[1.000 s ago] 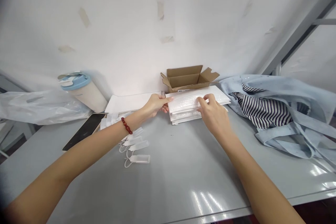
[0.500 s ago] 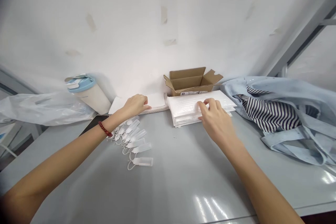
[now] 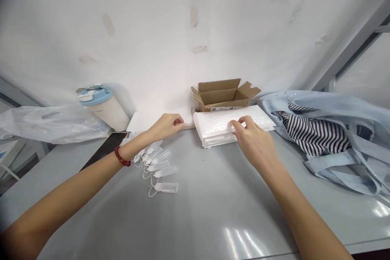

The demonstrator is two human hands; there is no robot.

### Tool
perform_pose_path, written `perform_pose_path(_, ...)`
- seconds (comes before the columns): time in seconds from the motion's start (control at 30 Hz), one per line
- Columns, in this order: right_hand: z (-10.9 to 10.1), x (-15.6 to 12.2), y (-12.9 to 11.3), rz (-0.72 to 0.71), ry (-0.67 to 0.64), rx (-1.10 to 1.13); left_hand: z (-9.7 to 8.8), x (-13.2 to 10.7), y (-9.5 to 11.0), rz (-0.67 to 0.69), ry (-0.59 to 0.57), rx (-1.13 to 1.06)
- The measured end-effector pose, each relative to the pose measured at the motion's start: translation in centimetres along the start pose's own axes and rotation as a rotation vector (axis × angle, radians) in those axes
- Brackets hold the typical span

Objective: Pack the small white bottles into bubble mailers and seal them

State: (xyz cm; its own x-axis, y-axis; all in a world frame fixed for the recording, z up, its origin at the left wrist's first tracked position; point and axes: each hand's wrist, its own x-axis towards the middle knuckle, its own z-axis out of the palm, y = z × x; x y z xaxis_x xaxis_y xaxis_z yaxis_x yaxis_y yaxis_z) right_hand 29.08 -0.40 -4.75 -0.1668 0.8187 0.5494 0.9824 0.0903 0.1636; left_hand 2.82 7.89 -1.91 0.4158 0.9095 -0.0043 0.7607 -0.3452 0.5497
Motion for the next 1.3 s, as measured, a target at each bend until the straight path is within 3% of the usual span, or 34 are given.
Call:
perform_pose_path(0.17,0.3,0.1,0.1,0.018,0.023,0.005,1.3,0.8,3.7,-0.136,-0.129,-0.462)
perform_pose_path(0.33,0.6,0.0,0.1,0.047,0.037,0.005,2.0,2.3,5.9,-0.189,-0.095,-0.76)
perform_pose_path(0.6,0.6,0.3,2.1,0.131,-0.039,0.052,3.1,2.9,5.2,-0.266,-0.135,-0.915)
perform_pose_path(0.77,0.7,0.3,3.9,0.149,-0.085,0.123,3.5,2.7,4.5,-0.293,-0.14,-0.843)
perform_pose_path(0.97,0.6,0.3,3.3,0.113,-0.096,0.248,2.4,1.8,4.0,-0.233,-0.106,-0.579)
perform_pose_path(1.17,0.1,0.4,2.5,0.092,-0.073,0.315,0.1,1.2,-0.3,-0.134,0.05,-0.013)
perform_pose_path(1.3,-0.2,0.3,2.1,0.072,-0.042,0.334,-1.1,1.0,-3.3,-0.077,0.06,0.289)
